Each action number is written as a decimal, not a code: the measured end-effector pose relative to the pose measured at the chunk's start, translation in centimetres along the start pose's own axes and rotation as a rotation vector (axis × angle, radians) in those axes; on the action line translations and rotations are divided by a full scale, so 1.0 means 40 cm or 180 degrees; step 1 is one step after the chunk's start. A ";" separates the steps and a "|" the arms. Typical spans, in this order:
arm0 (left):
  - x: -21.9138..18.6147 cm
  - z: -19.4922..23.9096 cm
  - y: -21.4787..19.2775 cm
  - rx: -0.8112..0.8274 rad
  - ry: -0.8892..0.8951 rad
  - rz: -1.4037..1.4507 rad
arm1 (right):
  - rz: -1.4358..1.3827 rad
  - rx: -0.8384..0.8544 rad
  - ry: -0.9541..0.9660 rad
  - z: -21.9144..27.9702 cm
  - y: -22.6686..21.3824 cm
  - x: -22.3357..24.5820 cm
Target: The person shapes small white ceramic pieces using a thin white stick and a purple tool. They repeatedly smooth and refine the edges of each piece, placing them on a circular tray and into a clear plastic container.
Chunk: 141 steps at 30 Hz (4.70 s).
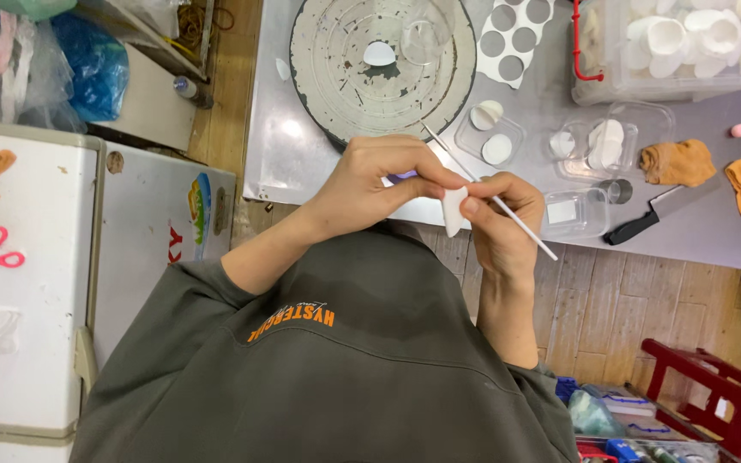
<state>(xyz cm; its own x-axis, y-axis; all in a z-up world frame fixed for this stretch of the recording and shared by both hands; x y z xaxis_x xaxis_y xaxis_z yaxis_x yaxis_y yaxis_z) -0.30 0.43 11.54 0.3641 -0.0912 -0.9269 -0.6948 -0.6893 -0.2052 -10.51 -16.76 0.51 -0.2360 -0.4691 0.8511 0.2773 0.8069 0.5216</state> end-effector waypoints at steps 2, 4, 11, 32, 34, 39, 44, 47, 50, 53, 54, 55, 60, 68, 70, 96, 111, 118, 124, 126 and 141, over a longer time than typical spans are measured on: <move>0.013 0.011 -0.012 0.0089 -0.0360 0.0197 | 0.0227 -0.0104 -0.0168 0.016 0.027 0.006; -0.009 0.035 -0.031 0.0049 -0.0111 -0.0061 | 0.0587 -0.0328 -0.0430 0.035 0.056 0.017; -0.110 0.163 -0.085 -0.0331 0.0895 -0.1848 | 0.2002 -0.0433 -0.1438 0.139 0.242 0.052; -0.051 0.323 -0.167 0.0064 0.0568 -0.0269 | -0.0346 0.0080 -0.0465 0.246 0.350 -0.126; -0.040 0.306 -0.150 0.0112 0.0560 -0.0133 | -0.0582 0.0118 -0.0510 0.242 0.334 -0.128; -0.015 0.239 -0.093 0.0101 0.0524 0.0061 | -0.1317 0.0025 -0.0132 0.212 0.258 -0.156; -0.001 0.148 -0.017 0.0019 0.0944 -0.1236 | 0.0392 -0.0392 -0.0449 0.168 0.106 -0.090; 0.079 0.067 0.058 -0.0002 0.0712 -0.1424 | 0.1361 -0.0335 -0.0539 0.127 0.012 -0.022; 0.236 -0.030 0.158 0.0094 0.0182 -0.1426 | 0.2276 -0.0481 -0.0833 0.073 -0.110 0.065; 0.417 -0.112 0.324 0.0471 -0.0119 -0.1548 | 0.2735 -0.0791 -0.0882 0.042 -0.247 0.141; 0.471 -0.136 0.381 0.0591 -0.0180 -0.1625 | 0.2771 -0.0814 -0.0845 0.033 -0.284 0.161; 0.523 -0.161 0.439 0.0724 -0.0221 -0.1796 | 0.2808 -0.0838 -0.0808 0.026 -0.318 0.178; 0.700 -0.310 0.621 0.0487 0.0013 -0.2518 | 0.3381 -0.0612 -0.0638 0.009 -0.432 0.205; 0.787 -0.383 0.520 -0.0378 -0.0317 -0.2180 | 0.3336 -0.0370 -0.0445 -0.044 -0.493 0.167; 0.808 -0.318 0.469 -0.0436 -0.0660 -0.2227 | 0.3356 -0.0267 -0.0394 -0.066 -0.501 0.157; 0.896 -0.217 0.645 0.0096 -0.0063 -0.3028 | 0.3321 -0.0112 0.0107 -0.157 -0.588 -0.032; 0.903 -0.184 0.681 0.0789 0.0654 -0.3367 | 0.3260 0.0055 0.0005 -0.193 -0.558 -0.025; 0.740 -0.282 0.567 0.0072 0.0065 -0.2315 | 0.3134 -0.0309 -0.0285 -0.188 -0.626 -0.014; 0.483 -0.402 0.463 0.0304 -0.0732 0.0226 | -0.0099 -0.0130 0.0542 -0.221 -0.641 -0.022; 0.394 -0.415 0.453 0.0475 -0.0640 0.0271 | -0.0528 0.0343 0.0770 -0.220 -0.586 -0.008; 0.074 -0.370 0.404 0.0204 0.1190 -0.1613 | -0.0529 0.0624 0.0660 -0.225 -0.468 0.085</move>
<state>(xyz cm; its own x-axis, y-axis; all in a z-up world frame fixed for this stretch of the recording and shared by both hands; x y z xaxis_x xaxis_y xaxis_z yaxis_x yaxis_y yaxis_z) -1.25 -21.61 10.15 0.8417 -0.0177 -0.5397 -0.4109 -0.6694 -0.6189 -8.13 -36.67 -5.82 -0.0628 -0.6468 0.7600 0.0615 0.7576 0.6498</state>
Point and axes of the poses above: each hand's wrist, its own z-axis away from the middle knuckle, its own y-axis out of the palm, x = y × z, the point moved 7 cm from there along -z, towards the middle knuckle, and after that the axes turned 6 degrees about -y, right-handed, at the moved point
